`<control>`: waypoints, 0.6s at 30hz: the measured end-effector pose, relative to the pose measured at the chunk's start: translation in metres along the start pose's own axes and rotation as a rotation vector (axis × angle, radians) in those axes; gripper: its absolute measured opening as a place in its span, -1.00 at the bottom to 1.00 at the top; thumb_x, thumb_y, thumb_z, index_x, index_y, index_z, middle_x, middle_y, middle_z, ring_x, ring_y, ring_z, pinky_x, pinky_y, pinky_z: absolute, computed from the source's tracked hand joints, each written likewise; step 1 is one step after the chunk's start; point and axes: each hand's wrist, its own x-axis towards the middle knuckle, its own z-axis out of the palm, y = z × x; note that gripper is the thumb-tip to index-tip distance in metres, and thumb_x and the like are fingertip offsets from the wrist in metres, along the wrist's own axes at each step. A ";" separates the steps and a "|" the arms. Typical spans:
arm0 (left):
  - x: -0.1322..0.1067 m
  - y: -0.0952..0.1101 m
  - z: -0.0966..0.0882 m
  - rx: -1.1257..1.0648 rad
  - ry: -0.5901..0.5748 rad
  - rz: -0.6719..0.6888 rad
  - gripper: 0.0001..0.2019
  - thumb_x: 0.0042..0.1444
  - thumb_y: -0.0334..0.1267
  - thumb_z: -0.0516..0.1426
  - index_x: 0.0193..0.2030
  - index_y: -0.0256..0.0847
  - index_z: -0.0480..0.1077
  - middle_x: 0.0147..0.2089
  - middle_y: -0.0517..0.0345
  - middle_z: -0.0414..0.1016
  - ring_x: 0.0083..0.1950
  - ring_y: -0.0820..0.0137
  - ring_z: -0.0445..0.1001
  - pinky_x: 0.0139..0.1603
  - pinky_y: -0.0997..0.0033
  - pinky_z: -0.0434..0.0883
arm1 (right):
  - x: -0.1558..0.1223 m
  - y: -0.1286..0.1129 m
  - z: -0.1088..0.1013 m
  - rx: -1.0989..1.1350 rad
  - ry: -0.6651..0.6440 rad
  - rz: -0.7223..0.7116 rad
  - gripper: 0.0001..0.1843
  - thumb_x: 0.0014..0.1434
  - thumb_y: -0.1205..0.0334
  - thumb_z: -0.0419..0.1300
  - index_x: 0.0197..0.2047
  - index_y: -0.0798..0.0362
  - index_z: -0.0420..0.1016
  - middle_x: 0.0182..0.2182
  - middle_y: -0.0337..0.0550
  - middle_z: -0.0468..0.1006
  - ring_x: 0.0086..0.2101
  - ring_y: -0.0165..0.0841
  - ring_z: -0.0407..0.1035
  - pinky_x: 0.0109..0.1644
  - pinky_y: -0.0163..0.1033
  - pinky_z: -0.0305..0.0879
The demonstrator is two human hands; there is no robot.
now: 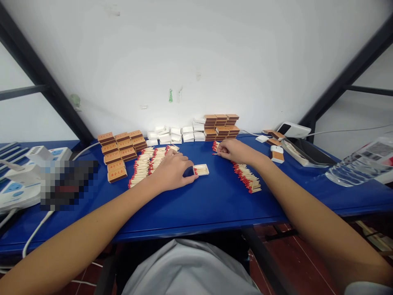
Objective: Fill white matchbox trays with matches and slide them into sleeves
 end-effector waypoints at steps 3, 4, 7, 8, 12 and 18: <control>0.000 0.000 0.000 -0.001 0.004 0.003 -0.65 0.40 0.06 0.19 -0.14 -0.20 0.61 -0.27 0.07 0.61 -0.19 0.22 0.50 0.16 0.03 0.20 | -0.001 0.002 0.000 0.028 -0.032 0.020 -0.83 0.34 0.22 0.17 -0.27 0.06 0.53 -0.29 0.00 0.65 -0.33 -0.25 0.44 -0.23 -0.21 0.20; -0.001 0.000 0.000 -0.001 0.006 0.006 -0.65 0.40 0.06 0.19 -0.13 -0.19 0.61 -0.27 0.07 0.61 -0.19 0.22 0.50 0.16 0.03 0.20 | -0.001 0.002 -0.001 0.035 -0.043 0.025 -0.83 0.35 0.21 0.17 -0.26 0.06 0.53 -0.28 0.00 0.66 -0.33 -0.24 0.44 -0.23 -0.20 0.20; -0.001 0.000 0.000 -0.003 0.006 0.007 -0.66 0.40 0.05 0.18 -0.11 -0.19 0.62 -0.27 0.07 0.60 -0.17 0.21 0.50 0.17 0.02 0.19 | -0.003 0.004 -0.001 0.029 -0.051 0.015 -0.82 0.36 0.18 0.16 -0.26 0.05 0.51 -0.30 0.00 0.64 -0.35 -0.25 0.42 -0.25 -0.20 0.19; -0.001 0.000 0.000 -0.003 0.006 0.006 -0.66 0.40 0.05 0.18 -0.10 -0.19 0.62 -0.27 0.06 0.60 -0.17 0.21 0.50 0.17 0.02 0.19 | -0.003 0.002 -0.001 0.028 -0.044 0.002 -0.81 0.37 0.17 0.16 -0.26 0.05 0.50 -0.30 0.00 0.63 -0.36 -0.25 0.41 -0.25 -0.20 0.18; 0.000 0.000 0.000 -0.001 -0.001 -0.007 -0.65 0.40 0.06 0.20 -0.11 -0.19 0.62 -0.27 0.06 0.61 -0.15 0.19 0.51 0.19 0.01 0.19 | -0.007 -0.014 -0.002 0.098 0.014 -0.076 -0.75 0.40 0.08 0.14 -0.25 0.03 0.49 -0.32 -0.05 0.58 -0.36 -0.26 0.37 -0.26 -0.19 0.16; 0.001 0.000 0.001 0.028 -0.024 -0.015 -0.64 0.40 0.06 0.19 -0.06 -0.19 0.62 -0.25 0.05 0.60 -0.12 0.16 0.52 0.16 0.01 0.20 | -0.015 -0.053 0.009 0.185 0.029 -0.293 -0.77 0.42 0.09 0.13 -0.18 0.02 0.51 -0.27 -0.08 0.54 -0.30 -0.27 0.35 -0.22 -0.19 0.17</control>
